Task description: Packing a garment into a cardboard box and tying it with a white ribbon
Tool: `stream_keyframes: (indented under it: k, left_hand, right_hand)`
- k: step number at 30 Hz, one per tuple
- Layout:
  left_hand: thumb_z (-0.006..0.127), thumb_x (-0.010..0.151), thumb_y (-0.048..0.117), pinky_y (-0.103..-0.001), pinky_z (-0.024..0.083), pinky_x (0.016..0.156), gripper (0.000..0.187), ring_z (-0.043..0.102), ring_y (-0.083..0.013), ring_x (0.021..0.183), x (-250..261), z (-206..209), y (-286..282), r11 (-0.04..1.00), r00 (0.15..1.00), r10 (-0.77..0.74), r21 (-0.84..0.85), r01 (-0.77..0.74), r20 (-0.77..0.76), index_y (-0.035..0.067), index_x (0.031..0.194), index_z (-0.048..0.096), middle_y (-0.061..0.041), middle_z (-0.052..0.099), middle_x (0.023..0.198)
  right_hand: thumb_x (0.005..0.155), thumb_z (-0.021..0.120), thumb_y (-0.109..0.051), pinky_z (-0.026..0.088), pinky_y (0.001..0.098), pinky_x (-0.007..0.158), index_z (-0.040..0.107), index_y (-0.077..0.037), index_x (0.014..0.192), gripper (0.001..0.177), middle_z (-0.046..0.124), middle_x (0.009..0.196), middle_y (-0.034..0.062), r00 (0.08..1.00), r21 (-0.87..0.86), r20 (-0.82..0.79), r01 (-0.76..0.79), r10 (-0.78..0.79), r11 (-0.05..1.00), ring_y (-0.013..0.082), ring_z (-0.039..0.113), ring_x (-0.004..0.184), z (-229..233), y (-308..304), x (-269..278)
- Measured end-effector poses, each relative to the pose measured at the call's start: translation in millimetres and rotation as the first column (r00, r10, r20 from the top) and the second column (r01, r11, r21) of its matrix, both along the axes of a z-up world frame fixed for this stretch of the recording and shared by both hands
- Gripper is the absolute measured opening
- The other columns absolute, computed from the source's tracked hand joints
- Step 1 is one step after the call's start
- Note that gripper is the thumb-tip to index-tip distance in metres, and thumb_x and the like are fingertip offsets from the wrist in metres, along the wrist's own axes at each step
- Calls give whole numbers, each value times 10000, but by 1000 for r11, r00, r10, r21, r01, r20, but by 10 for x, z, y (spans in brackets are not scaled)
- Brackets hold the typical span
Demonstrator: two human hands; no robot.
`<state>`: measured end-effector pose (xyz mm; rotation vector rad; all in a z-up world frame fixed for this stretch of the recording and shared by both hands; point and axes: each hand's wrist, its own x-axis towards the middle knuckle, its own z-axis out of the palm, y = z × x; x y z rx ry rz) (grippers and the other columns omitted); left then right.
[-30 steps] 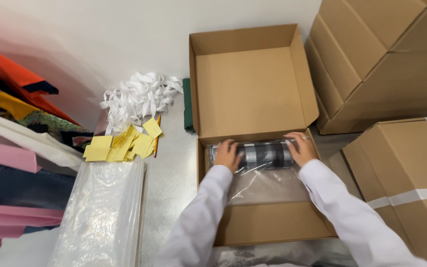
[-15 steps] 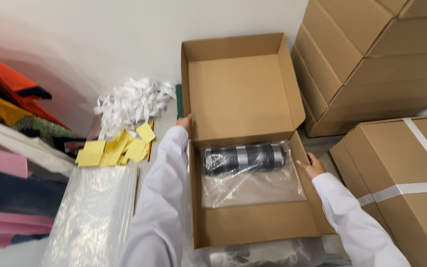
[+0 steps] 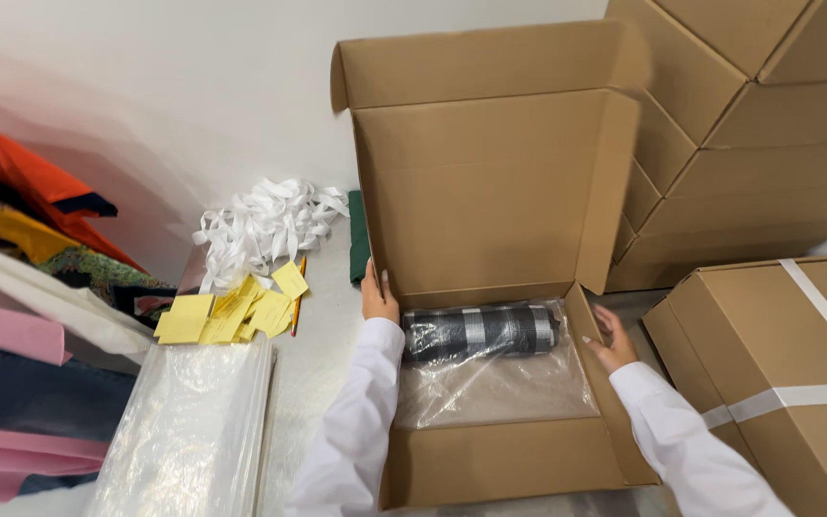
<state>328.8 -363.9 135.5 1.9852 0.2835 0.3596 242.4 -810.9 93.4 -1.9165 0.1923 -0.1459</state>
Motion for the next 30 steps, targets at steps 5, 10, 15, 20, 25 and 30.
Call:
stream_keyframes:
  k: [5, 10, 15, 20, 25, 30]
  left_hand:
    - [319, 1120, 373, -470, 280, 1236, 540, 379, -363, 1436, -86, -295, 192, 992, 987, -121, -23, 124, 102, 151, 1607, 244, -197, 445, 1478]
    - [379, 1099, 468, -447, 271, 1254, 557, 373, -303, 1452, -95, -603, 338, 978, 978, -210, -16, 210, 6, 228, 1593, 286, -125, 414, 1490]
    - [945, 720, 441, -471, 318, 1238, 1016, 385, -251, 1461, -177, -1036, 649, 920, 896, -389, -141, 366, -213, 405, 1556, 367, 5, 462, 1556]
    - [775, 845, 516, -520, 327, 1200, 777, 392, -265, 1456, -723, -519, 768, 896, 865, -425, -260, 360, -265, 365, 1527, 436, -15, 486, 1542]
    - [557, 1005, 611, -581, 339, 1152, 570, 402, -283, 1450, -1177, -55, 777, 846, 825, -485, -394, 360, -289, 314, 1491, 524, -41, 517, 1523]
    - [587, 1034, 192, -508, 216, 1247, 497, 215, -347, 1520, -1430, -458, 849, 769, 801, -596, -323, 551, -52, 148, 1518, 482, -118, 273, 1663]
  right_hand:
    - [857, 437, 20, 242, 618, 1190, 145, -71, 1618, 820, 89, 1655, 280, 997, 521, 72, -32, -6, 853, 457, 56, 1533, 355, 14, 191]
    - [1003, 440, -521, 459, 367, 932, 640, -337, 1059, 277, 617, 881, -84, 992, 833, 64, -114, 112, 541, 120, 624, 851, 238, -464, 680]
    - [1031, 426, -805, 471, 359, 927, 665, -247, 907, 620, 676, 889, 18, 981, 859, 11, -108, 192, 501, 220, 669, 849, 417, -496, 424]
    - [954, 383, -560, 265, 489, 1248, 363, -250, 1545, 668, 379, 1617, 15, 974, 510, 91, -226, 209, 830, 275, 354, 1481, 1713, 453, -363]
    - [960, 183, -726, -11, 466, 1254, 428, -410, 1550, 713, 294, 1663, -84, 877, 247, -385, -204, 289, 947, 376, 109, 1534, 1108, -13, -522]
    - [939, 404, -73, 216, 420, 1221, 342, -38, 1561, 626, 274, 1687, 81, 938, 390, -122, -256, 325, 885, 227, 245, 1535, 714, -49, -834]
